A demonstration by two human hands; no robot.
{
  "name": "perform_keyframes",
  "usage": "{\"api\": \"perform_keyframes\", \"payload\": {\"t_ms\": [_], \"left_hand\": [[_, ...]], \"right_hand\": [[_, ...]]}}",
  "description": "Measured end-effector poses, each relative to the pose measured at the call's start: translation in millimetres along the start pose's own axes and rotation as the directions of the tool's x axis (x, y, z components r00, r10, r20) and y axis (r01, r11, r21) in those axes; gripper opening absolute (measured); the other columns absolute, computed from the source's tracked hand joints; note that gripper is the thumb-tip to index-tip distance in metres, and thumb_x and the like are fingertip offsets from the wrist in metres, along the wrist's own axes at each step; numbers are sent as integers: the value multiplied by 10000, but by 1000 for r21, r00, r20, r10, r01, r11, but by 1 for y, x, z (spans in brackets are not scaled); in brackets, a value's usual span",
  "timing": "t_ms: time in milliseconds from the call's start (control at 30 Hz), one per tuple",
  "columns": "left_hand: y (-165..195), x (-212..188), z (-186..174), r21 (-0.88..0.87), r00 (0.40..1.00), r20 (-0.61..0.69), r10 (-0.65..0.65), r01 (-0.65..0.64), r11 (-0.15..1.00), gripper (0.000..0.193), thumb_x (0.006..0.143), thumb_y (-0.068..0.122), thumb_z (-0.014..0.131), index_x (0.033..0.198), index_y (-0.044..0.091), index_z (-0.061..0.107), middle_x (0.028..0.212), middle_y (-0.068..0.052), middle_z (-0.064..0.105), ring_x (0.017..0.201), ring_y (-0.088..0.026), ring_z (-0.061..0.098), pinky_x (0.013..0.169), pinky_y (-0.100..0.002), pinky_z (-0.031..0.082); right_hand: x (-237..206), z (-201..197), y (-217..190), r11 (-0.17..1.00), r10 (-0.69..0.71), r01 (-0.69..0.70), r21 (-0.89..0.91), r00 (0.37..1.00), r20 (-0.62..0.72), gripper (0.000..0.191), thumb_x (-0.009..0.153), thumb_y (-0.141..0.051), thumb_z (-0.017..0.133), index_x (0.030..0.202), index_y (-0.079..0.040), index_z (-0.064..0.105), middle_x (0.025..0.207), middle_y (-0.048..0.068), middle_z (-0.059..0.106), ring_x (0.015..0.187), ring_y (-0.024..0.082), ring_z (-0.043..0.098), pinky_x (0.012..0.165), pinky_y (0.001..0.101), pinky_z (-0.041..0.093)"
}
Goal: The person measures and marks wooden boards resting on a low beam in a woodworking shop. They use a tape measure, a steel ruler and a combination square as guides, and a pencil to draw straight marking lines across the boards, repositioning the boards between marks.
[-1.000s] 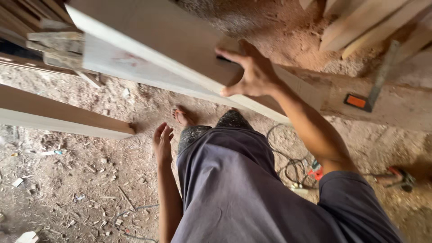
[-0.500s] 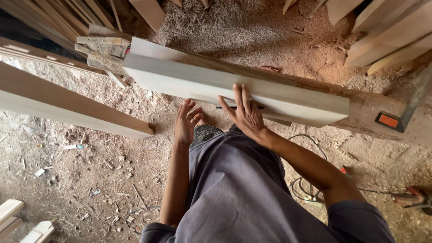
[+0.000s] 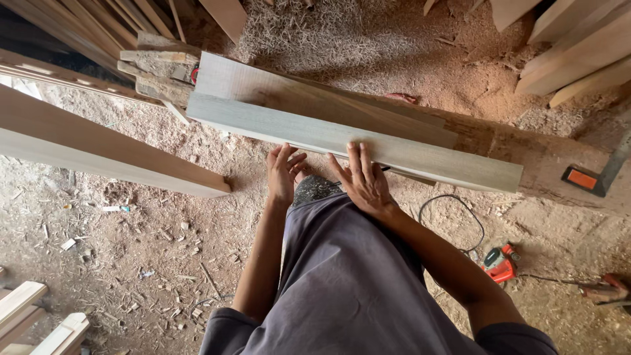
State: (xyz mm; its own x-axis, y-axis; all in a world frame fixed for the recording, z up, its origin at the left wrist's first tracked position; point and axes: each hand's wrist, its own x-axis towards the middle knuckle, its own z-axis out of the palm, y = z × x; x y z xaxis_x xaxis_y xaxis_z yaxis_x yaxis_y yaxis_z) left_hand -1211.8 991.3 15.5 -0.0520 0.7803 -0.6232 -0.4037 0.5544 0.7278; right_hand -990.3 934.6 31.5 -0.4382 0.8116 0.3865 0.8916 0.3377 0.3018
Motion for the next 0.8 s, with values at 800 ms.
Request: {"api": "perform_keyframes", "payload": {"t_ms": [800], "left_hand": [[34, -53, 45, -281, 820, 95, 564, -522, 805, 374, 937, 444, 608, 988, 147, 387, 868, -34, 402, 899, -211, 455, 879, -444, 462]], "right_hand": [[13, -189, 71, 568, 461, -448, 690, 868, 184, 153, 920, -80, 746, 1064, -33, 731, 1223, 125, 721, 1033, 257, 753, 853, 333, 629]]}}
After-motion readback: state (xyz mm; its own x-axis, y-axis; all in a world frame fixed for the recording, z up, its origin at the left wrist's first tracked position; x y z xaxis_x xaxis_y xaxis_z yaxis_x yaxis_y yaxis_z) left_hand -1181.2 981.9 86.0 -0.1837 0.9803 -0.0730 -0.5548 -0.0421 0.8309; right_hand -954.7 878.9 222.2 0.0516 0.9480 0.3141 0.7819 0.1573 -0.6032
